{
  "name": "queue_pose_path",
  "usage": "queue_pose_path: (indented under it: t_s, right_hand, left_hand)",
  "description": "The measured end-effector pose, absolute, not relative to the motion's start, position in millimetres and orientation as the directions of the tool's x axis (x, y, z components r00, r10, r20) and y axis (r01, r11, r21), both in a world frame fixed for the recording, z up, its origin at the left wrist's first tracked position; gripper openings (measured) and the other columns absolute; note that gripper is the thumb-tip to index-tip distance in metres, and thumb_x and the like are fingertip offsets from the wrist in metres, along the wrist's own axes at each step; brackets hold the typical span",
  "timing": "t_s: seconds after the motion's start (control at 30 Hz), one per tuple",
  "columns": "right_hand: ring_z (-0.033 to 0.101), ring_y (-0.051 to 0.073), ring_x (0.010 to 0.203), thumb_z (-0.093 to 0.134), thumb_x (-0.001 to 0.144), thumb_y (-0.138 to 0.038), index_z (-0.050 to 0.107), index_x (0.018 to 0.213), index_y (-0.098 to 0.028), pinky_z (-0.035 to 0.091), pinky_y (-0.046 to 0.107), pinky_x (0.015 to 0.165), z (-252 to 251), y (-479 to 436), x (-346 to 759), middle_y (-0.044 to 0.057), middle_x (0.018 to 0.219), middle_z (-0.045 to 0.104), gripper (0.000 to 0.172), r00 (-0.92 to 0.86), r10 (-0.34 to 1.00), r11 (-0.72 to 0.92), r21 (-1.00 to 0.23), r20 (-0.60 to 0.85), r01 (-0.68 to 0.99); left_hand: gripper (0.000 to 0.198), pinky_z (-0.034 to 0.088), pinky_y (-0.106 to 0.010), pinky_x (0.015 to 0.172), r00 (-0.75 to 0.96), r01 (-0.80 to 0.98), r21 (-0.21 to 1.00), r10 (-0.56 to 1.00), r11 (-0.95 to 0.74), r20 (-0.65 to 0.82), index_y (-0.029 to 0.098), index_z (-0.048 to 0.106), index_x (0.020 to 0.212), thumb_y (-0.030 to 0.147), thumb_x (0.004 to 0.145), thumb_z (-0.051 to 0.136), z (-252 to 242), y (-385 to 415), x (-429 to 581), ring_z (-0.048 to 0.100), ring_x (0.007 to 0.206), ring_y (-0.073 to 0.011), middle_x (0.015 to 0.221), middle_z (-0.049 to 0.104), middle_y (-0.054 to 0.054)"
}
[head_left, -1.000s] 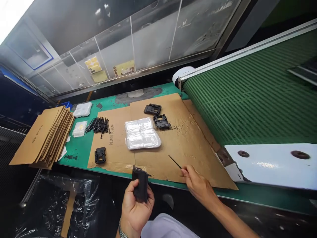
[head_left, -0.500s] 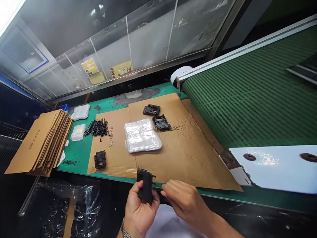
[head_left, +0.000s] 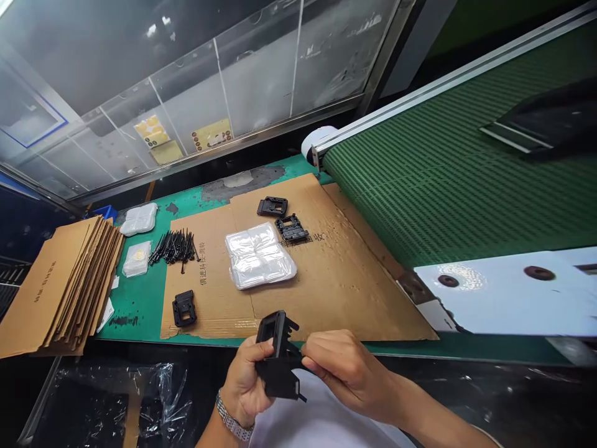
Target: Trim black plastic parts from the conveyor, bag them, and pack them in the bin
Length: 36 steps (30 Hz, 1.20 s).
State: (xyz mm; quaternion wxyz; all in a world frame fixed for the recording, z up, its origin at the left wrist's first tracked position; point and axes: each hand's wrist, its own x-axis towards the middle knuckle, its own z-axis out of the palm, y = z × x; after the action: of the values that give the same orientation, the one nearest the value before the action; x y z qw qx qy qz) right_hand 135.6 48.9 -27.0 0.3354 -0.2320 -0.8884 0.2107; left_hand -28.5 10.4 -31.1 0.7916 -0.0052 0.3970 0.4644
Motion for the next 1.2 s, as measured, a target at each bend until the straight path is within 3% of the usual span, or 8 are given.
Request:
queue_pose_path:
  t_s: [0.23, 0.4, 0.5, 0.63, 0.9, 1.03, 1.2]
  right_hand:
    - [0.039, 0.011, 0.043, 0.028, 0.089, -0.016, 0.040, 0.057, -0.020, 0.021, 0.028, 0.045, -19.5, 47.5, 140.7, -0.002, 0.046, 0.047, 0.035, -0.764, 0.420, 0.890, -0.386, 0.490, 0.242]
    - [0.038, 0.012, 0.042, 0.024, 0.091, -0.018, 0.041, 0.058, -0.021, 0.022, 0.028, 0.043, -11.2, 38.2, 149.7, -0.002, 0.046, 0.049, 0.037, -0.840, 0.343, 0.880, -0.455, 0.419, 0.133]
    - [0.041, 0.012, 0.045, 0.021, 0.092, -0.018, 0.042, 0.062, -0.020, 0.026, 0.027, 0.046, -12.7, 34.8, 147.0, -0.001, 0.049, 0.049, 0.037, -0.756, 0.451, 0.825, -0.544, 0.474, 0.151]
    - [0.037, 0.011, 0.042, 0.025, 0.092, -0.020, 0.040, 0.062, -0.021, 0.024, 0.026, 0.044, -19.1, 30.1, 137.8, -0.003, 0.048, 0.045, 0.034, -0.669, 0.536, 0.798, -0.568, 0.515, 0.203]
    - [0.036, 0.008, 0.042, 0.028, 0.093, -0.026, 0.033, 0.059, -0.021, 0.026, 0.023, 0.043, -30.1, 36.5, 140.4, -0.005, 0.047, 0.038, 0.035, -0.508, 0.766, 0.612, -0.689, 0.394, 0.389]
    - [0.036, 0.008, 0.042, 0.028, 0.093, -0.028, 0.032, 0.058, -0.021, 0.027, 0.022, 0.043, -31.8, 45.6, 147.8, -0.006, 0.048, 0.035, 0.036, -0.481, 0.815, 0.525, -0.762, 0.323, 0.379]
    - [0.035, 0.009, 0.043, 0.027, 0.093, -0.027, 0.033, 0.057, -0.021, 0.026, 0.024, 0.045, -11.3, 38.5, 157.9, -0.005, 0.049, 0.037, 0.037, -0.635, 0.667, 0.643, -0.731, 0.390, 0.227]
  left_hand:
    - [0.006, 0.037, -0.019, 0.041, 0.389, -0.684, 0.250, 0.632, 0.686, -0.670, 0.009, 0.057, 0.063, 0.013, 0.060, 0.062, -39.7, 2.8, -32.3, 0.047, 0.039, -0.0071, 0.049, 0.054, 0.000]
    - [0.013, 0.031, -0.016, 0.037, 0.387, -0.732, 0.214, 0.653, 0.646, -0.651, 0.009, 0.056, 0.062, 0.013, 0.055, 0.066, -38.9, 0.2, -35.4, 0.043, 0.038, -0.0048, 0.047, 0.051, 0.001]
    - [0.015, 0.032, -0.014, 0.039, 0.290, -0.751, 0.300, 0.702, 0.589, -0.651, 0.009, 0.056, 0.064, 0.009, 0.055, 0.067, -35.1, 0.3, -32.8, 0.043, 0.039, -0.0040, 0.047, 0.050, 0.002]
    - [0.015, 0.037, -0.015, 0.041, 0.217, -0.749, 0.382, 0.746, 0.541, -0.630, 0.010, 0.055, 0.066, 0.010, 0.058, 0.068, -31.3, -2.9, -24.7, 0.046, 0.041, -0.0047, 0.050, 0.052, 0.002]
    - [0.027, 0.034, -0.018, 0.043, 0.170, -0.675, 0.565, 0.845, 0.475, -0.507, 0.015, 0.058, 0.077, 0.025, 0.058, 0.073, -27.1, -11.8, -19.4, 0.044, 0.043, -0.0048, 0.058, 0.052, 0.002]
    - [0.037, 0.038, -0.021, 0.057, 0.193, -0.444, 0.787, 0.903, 0.429, -0.383, 0.015, 0.064, 0.078, 0.030, 0.048, 0.080, -27.5, -11.1, -30.7, 0.049, 0.060, -0.0104, 0.068, 0.058, -0.001]
    - [0.042, 0.030, -0.025, 0.052, 0.335, -0.095, 0.960, 0.917, 0.262, -0.217, 0.014, 0.071, 0.065, 0.054, 0.052, 0.070, -27.8, -8.4, -39.8, 0.040, 0.051, -0.0106, 0.055, 0.055, -0.004]
